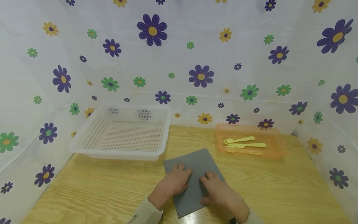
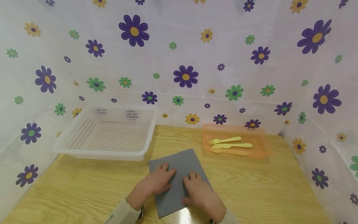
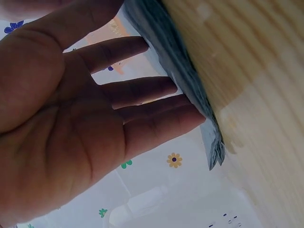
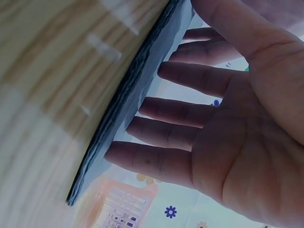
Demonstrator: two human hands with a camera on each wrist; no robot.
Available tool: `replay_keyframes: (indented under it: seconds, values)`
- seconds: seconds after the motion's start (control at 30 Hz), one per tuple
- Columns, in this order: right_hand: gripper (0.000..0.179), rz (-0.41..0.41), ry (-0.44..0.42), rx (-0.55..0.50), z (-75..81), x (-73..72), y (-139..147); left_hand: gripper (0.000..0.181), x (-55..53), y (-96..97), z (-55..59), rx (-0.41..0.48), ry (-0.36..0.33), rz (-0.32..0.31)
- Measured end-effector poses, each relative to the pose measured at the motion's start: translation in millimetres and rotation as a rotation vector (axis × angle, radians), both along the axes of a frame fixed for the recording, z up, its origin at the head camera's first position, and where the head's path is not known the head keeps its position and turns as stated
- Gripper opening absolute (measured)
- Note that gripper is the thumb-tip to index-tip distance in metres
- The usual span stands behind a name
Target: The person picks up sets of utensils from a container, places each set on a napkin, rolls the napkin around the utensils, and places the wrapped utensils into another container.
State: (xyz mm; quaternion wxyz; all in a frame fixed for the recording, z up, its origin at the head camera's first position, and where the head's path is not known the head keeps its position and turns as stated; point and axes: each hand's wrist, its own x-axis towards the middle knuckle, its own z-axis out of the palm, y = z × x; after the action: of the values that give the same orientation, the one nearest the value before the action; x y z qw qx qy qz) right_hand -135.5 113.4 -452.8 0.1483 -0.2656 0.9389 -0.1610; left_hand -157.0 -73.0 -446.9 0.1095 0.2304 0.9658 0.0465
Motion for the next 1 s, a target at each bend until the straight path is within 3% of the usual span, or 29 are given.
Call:
replay_keyframes:
  seconds: [1.0]
  values:
    - [0.072,0.020,0.019,-0.013,2.7,-0.9,4.9,0.044,2.4,1.8,1.2,-0.010,0.021,0.016]
